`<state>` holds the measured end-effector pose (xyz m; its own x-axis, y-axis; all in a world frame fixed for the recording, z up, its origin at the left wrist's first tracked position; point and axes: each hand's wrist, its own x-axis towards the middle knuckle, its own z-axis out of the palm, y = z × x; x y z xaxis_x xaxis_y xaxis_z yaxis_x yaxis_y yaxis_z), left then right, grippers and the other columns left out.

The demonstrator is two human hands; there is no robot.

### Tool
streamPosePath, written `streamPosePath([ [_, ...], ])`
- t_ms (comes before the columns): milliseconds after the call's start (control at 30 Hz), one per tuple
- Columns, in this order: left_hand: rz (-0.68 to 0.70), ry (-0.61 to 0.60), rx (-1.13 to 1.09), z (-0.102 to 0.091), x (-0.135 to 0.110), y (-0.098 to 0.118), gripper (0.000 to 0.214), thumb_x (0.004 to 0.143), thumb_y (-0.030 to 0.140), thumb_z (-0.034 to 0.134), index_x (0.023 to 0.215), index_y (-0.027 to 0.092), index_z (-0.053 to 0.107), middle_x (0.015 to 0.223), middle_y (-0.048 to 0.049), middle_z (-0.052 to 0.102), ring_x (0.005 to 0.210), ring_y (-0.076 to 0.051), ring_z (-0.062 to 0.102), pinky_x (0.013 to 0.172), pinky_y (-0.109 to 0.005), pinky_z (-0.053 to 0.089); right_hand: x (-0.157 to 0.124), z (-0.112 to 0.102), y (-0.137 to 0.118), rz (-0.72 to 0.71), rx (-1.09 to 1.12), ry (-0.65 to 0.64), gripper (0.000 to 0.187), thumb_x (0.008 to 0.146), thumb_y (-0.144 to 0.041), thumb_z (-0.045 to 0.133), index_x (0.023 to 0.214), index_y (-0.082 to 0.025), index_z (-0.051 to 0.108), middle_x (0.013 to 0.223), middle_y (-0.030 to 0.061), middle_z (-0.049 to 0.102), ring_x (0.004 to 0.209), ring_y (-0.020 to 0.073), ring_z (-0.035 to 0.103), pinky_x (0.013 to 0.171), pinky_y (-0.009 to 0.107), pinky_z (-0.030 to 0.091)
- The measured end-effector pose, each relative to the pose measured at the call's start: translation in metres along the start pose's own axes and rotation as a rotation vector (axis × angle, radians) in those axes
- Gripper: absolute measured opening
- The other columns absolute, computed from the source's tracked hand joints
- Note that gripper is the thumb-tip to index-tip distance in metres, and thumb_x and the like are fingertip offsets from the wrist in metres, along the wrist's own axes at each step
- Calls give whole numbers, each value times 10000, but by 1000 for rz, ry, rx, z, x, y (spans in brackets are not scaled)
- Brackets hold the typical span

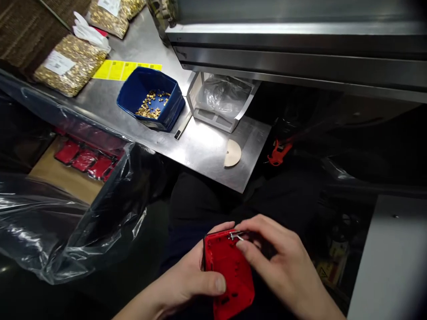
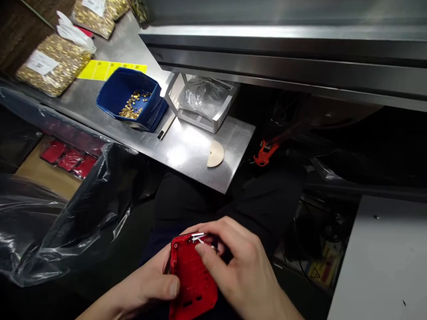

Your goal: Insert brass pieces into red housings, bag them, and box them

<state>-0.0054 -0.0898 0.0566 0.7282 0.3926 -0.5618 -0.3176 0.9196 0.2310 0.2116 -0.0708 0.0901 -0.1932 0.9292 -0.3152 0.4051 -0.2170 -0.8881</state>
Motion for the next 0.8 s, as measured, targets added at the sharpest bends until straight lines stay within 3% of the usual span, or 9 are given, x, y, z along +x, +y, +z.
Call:
streamPosePath([
  [100,-18,5,30,7,6,2,1073,708,430,921,1562,297,287,1414,-137,599,1329,-351,564,1148,-530,363,-19,15,1,-84,-98,79,209,927,-225,674,1126,-284,696,918,37,738,704,188,644,652,314,531],
  [267,-27,26,111,14,12,3,1015,725,408,914,1538,304,316,1354,-99,610,1276,-315,591,1081,-460,419,-23,32,5,-122,-170,115,183,955,-189,624,1117,-257,676,943,41,748,796,201,687,726,324,552],
  [567,-37,41,176,20,14,5,989,755,388,898,1530,305,289,1340,-90,599,1185,-251,618,1031,-416,439,-24,31,6,-110,-152,168,170,956,-163,603,1083,-219,701,922,22,738,794,177,678,702,299,534],
  [800,-35,64,229,21,16,6,993,725,459,904,1510,293,319,1331,-90,596,1285,-304,556,1082,-453,407,-22,28,9,-95,-99,148,184,963,-139,586,1063,-226,713,924,8,737,807,166,668,738,301,523],
])
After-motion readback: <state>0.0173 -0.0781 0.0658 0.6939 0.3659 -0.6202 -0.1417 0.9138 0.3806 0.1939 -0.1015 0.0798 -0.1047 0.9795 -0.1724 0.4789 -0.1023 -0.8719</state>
